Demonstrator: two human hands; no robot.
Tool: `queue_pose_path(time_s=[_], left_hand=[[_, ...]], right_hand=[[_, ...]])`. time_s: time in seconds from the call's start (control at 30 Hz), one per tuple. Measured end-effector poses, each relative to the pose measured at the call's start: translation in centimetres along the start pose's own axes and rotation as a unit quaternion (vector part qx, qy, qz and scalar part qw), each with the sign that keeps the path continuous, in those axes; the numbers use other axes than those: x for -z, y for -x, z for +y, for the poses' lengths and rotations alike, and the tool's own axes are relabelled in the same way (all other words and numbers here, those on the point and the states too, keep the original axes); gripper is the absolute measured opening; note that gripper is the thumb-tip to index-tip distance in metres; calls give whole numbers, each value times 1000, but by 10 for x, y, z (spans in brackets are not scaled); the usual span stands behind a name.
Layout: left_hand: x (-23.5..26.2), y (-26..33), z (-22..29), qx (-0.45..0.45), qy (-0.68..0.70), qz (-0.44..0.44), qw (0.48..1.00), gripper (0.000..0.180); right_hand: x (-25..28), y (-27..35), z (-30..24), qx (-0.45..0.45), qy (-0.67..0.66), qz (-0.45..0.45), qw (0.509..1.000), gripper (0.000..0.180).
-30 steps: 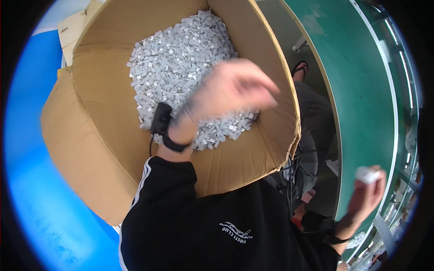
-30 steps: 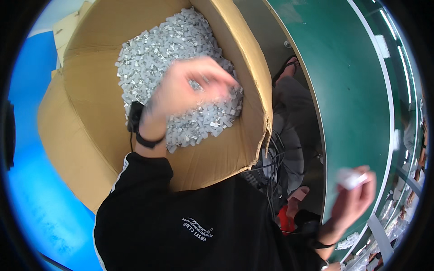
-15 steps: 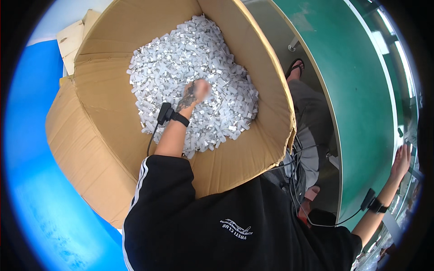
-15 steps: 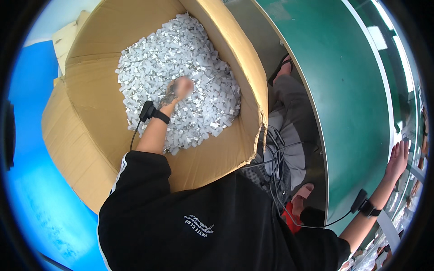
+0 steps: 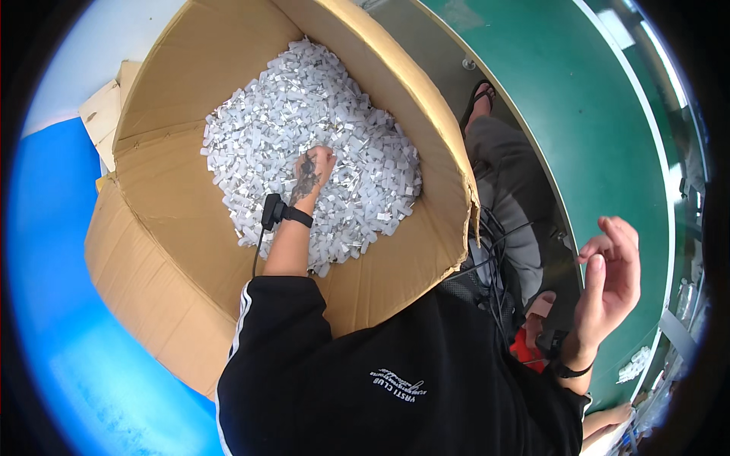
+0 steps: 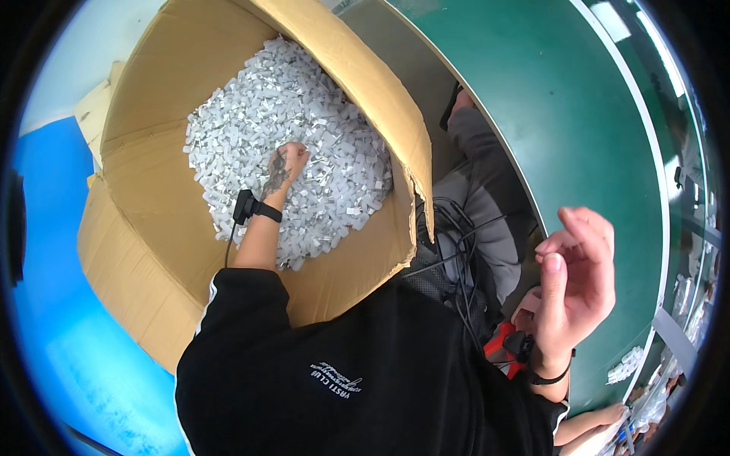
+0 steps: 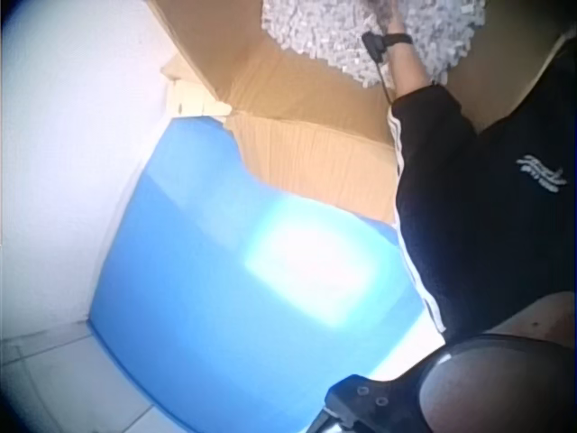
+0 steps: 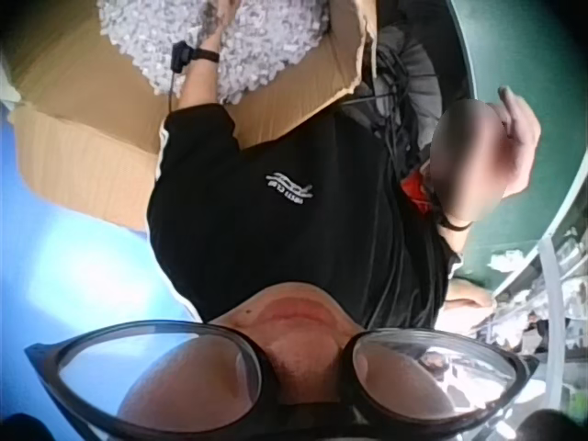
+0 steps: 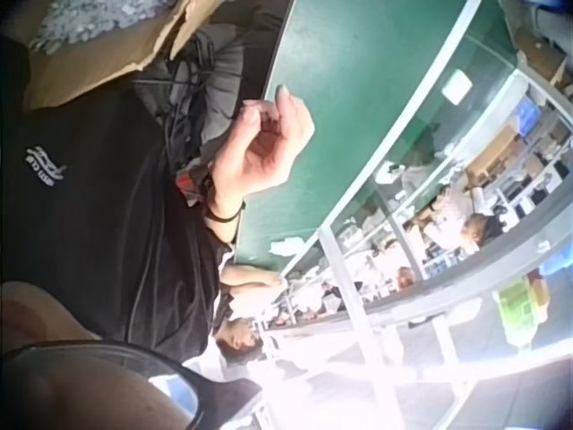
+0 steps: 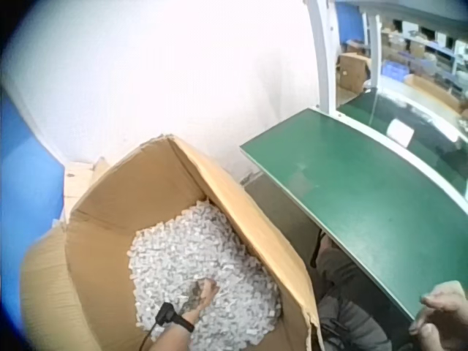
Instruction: Assembling small electronic connectors by inserting metal pins into white plastic housings.
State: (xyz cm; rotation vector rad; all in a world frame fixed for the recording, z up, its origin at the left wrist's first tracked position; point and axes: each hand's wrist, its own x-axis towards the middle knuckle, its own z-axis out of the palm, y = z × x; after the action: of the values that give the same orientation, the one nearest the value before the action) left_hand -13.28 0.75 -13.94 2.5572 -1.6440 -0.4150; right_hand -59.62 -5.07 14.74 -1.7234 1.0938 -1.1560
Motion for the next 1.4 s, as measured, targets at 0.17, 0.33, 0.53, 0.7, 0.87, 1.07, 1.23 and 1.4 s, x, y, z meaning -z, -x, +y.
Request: queue_pose_path(time_s=[0.17, 0.33, 0.53, 0.7, 0.87, 1.07, 1.23, 1.4], left_hand=[[43, 4, 38, 26, 96, 120, 988, 16], [157, 54, 145, 2, 479, 89, 873, 7], [204, 107, 228, -218, 465, 139, 847, 8], [204, 113, 254, -317, 357, 186, 859, 17], [184, 115, 260, -287, 590, 101, 748, 53], [174, 105, 247, -190, 746, -122, 626, 21], [180, 114, 231, -164, 688, -109, 698, 27], [185, 112, 223, -136, 730, -170, 648, 29]], right_hand=[[-19, 11, -2, -9, 69, -29, 997, 16], [-75, -7, -9, 133, 87, -130, 979, 31], [-112, -28, 2, 283, 200, -37, 937, 31], [-99, -20, 11, 272, 176, 24, 946, 33], [-99, -10, 9, -29, -215, 13, 976, 10], [-100, -7, 21, -254, -503, 12, 826, 8], [-110, -1, 24, -263, -501, -54, 823, 6], [-112, -1, 16, -224, -462, -65, 856, 11]])
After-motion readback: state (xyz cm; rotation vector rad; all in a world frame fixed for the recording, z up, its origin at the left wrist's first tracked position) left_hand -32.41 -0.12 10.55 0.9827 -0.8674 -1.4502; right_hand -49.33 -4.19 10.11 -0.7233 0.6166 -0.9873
